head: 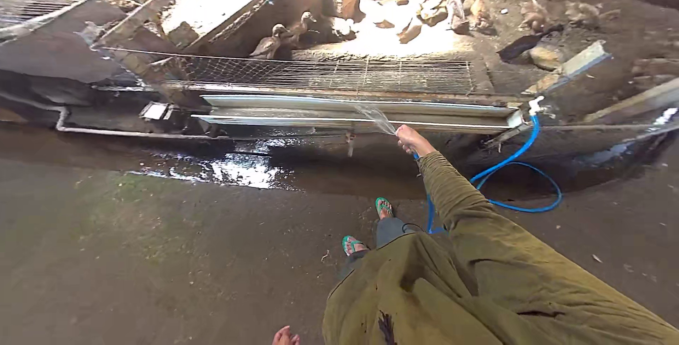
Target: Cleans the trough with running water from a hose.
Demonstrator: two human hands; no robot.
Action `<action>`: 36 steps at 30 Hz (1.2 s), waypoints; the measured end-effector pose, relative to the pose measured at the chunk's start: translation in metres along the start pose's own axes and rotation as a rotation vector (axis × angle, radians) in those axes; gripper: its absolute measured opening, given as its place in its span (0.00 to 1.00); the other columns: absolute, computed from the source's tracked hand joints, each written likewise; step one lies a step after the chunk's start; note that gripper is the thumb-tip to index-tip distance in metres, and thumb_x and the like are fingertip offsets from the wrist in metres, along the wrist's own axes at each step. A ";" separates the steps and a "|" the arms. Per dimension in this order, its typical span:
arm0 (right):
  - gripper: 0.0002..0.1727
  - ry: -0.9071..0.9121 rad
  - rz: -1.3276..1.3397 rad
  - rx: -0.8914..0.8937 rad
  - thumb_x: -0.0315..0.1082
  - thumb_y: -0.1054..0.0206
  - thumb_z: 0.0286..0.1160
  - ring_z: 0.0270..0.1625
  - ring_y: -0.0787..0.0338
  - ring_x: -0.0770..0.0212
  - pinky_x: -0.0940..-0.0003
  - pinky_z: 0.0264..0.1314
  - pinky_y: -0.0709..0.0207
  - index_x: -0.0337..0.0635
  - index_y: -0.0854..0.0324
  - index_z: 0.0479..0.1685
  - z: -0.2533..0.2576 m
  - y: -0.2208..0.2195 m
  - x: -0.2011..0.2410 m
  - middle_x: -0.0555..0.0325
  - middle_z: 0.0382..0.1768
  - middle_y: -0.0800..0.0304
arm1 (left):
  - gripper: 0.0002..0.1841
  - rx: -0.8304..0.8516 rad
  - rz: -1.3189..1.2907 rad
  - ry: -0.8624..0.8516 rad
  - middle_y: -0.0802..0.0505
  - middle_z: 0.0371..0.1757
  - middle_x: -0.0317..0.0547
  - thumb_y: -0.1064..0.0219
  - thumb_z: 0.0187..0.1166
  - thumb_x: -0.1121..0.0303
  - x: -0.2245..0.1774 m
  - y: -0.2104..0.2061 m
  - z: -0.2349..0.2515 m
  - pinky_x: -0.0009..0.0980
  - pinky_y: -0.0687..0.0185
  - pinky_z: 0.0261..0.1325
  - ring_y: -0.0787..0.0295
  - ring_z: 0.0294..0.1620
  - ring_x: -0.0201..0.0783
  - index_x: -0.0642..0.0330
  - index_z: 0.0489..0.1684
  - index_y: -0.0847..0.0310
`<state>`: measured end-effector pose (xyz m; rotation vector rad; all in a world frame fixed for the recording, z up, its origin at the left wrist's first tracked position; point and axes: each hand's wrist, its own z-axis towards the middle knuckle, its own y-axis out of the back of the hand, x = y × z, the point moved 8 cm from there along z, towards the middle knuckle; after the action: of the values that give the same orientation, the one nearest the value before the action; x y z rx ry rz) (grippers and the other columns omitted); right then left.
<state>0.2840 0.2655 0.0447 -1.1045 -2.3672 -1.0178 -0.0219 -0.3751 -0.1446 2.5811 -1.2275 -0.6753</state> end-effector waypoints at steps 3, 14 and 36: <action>0.16 -0.054 0.057 -0.065 0.45 0.50 0.92 0.16 0.39 0.69 0.75 0.18 0.42 0.49 0.28 0.67 0.006 0.034 -0.027 0.62 0.25 0.31 | 0.21 0.036 0.031 -0.044 0.18 0.61 0.69 0.53 0.94 0.68 -0.022 -0.009 0.015 0.44 0.16 0.49 0.15 0.45 0.49 0.71 0.79 0.37; 0.14 -0.210 0.287 -0.200 0.47 0.51 0.93 0.12 0.44 0.72 0.79 0.14 0.47 0.50 0.28 0.60 0.019 0.147 -0.131 0.64 0.22 0.34 | 0.21 0.111 0.230 -0.169 0.19 0.66 0.71 0.54 0.95 0.65 -0.128 -0.091 0.017 0.49 0.17 0.55 0.15 0.53 0.54 0.69 0.78 0.35; 0.27 -0.012 0.114 0.110 0.48 0.56 0.97 0.19 0.32 0.65 0.68 0.22 0.33 0.59 0.47 0.92 0.128 0.210 -0.131 0.60 0.27 0.29 | 0.23 0.806 0.381 -0.484 0.17 0.71 0.64 0.59 0.97 0.64 -0.376 -0.663 -0.201 0.39 0.17 0.66 0.12 0.63 0.46 0.70 0.83 0.42</action>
<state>0.5289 0.3827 -0.0181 -1.1914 -2.3102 -0.8340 0.3200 0.3336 -0.0951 2.6595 -2.5033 -0.8795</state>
